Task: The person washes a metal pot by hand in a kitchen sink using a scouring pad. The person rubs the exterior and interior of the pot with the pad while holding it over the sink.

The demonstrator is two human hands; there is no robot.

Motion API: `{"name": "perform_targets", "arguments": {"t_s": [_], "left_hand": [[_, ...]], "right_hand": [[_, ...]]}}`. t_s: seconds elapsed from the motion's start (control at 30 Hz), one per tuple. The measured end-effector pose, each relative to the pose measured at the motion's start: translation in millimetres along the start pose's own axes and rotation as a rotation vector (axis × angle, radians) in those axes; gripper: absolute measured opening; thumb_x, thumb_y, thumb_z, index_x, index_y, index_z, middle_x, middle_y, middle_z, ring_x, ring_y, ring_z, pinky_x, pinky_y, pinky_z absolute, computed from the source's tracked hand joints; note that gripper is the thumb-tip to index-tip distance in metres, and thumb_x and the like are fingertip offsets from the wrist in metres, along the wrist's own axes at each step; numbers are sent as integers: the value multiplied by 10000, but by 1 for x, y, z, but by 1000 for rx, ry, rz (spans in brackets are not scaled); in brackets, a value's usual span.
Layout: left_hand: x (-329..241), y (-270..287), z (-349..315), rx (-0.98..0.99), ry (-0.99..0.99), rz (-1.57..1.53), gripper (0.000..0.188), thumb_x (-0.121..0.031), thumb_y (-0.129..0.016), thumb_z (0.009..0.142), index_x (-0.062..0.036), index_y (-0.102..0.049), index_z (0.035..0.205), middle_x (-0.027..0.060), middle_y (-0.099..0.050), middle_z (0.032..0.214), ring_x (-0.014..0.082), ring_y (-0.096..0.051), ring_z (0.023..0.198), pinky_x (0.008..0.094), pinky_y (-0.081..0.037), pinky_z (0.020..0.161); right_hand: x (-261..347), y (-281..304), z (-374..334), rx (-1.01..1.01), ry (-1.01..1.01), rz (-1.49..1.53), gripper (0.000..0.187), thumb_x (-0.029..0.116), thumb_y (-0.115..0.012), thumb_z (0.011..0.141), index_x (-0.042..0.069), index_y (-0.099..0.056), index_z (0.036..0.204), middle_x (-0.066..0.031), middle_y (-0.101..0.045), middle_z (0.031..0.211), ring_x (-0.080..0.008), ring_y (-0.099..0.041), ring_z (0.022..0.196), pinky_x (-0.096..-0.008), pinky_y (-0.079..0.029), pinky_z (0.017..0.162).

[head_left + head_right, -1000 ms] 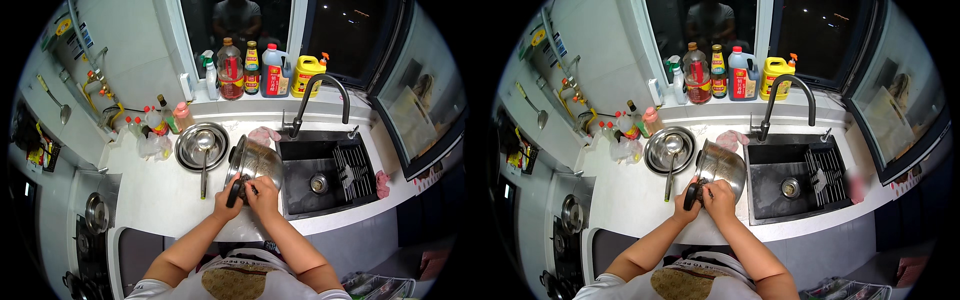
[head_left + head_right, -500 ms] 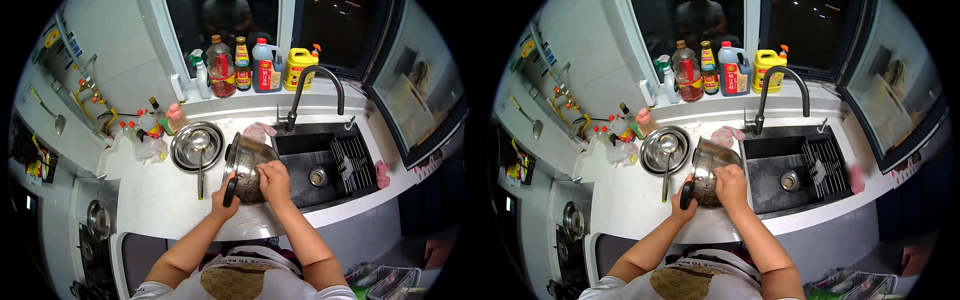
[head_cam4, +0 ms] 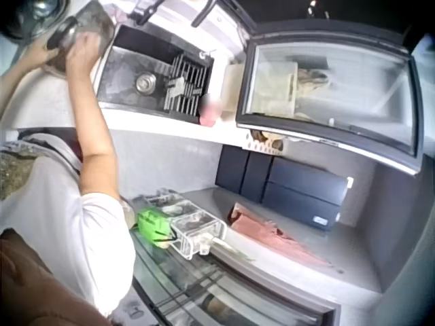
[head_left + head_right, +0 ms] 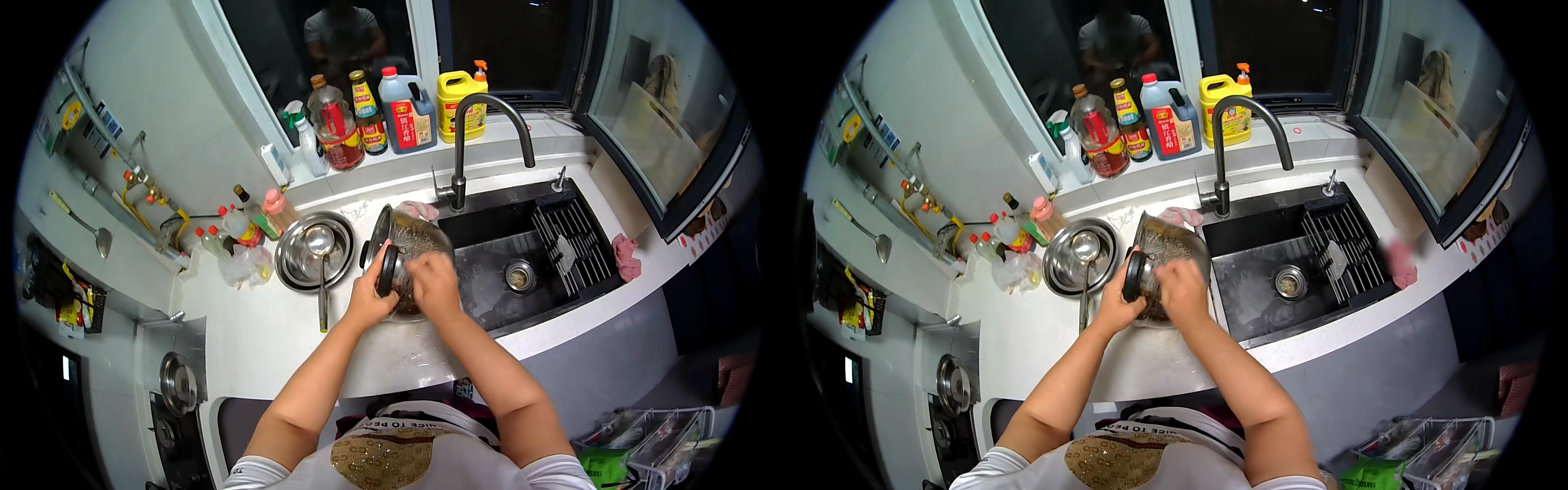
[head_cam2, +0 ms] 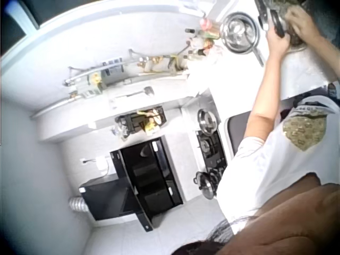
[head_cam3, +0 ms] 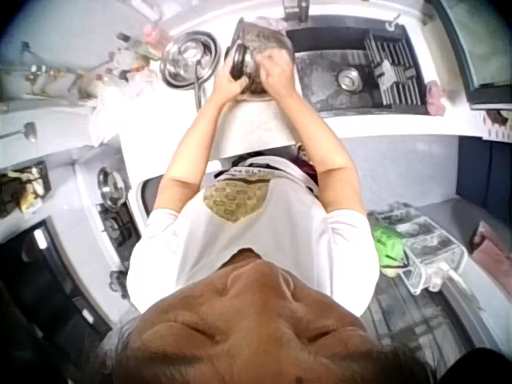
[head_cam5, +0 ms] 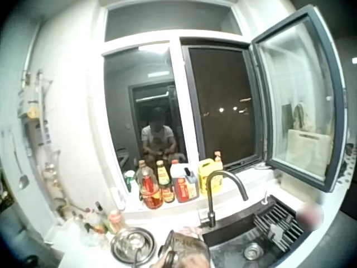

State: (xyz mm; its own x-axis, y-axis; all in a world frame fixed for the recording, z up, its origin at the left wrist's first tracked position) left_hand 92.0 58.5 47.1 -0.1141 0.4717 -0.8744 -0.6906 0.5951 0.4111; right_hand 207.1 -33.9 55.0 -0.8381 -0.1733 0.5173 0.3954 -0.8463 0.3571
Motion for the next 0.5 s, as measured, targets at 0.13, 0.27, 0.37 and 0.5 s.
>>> {"name": "perform_targets", "arguments": {"t_s": [0.13, 0.27, 0.37, 0.5], "left_hand": [[5, -1, 3, 0, -9, -22, 893, -20, -568, 654, -178, -299, 1491, 37, -635, 918, 94, -503, 688, 200, -424, 668], [-7, -5, 0, 20, -30, -37, 891, -113, -619, 679, -136, -269, 1499, 108, -633, 1116, 150, -588, 906, 242, -446, 812], [-7, -6, -3, 21, -35, -113, 834, -238, -649, 771, -102, -261, 1496, 128, -611, 1173, 170, -588, 995, 279, -442, 881], [-16, -5, 8, -6, 31, -49, 698, -360, -583, 900, -89, -299, 1477, 175, -613, 1170, 215, -604, 1031, 302, -442, 903]], "right_hand": [[9, -2, -19, 53, 78, 14, 150, -4, -653, 699, 65, -674, 831, -91, -580, 809, -283, -568, 776, -386, -480, 679], [7, 2, -11, 33, 70, -15, 162, 7, -646, 693, 69, -676, 840, -80, -575, 824, -273, -565, 764, -375, -487, 671], [13, -1, -14, 104, 100, 67, 135, 18, -651, 703, 78, -679, 820, -64, -562, 829, -276, -555, 780, -373, -482, 672], [4, -3, 2, 133, 40, 74, 102, 29, -665, 700, 78, -681, 789, -53, -545, 813, -260, -549, 796, -370, -480, 670]]}}
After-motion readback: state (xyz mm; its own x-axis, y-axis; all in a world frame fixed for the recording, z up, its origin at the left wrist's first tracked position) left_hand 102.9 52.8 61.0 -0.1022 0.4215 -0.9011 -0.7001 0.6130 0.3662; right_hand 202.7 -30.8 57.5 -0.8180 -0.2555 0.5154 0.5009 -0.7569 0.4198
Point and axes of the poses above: each hand's wrist, its own z-axis towards the middle knuckle, its own y-axis out of the back of the hand, x = y × z, the point moved 6 cm from there along z, towards the middle knuckle
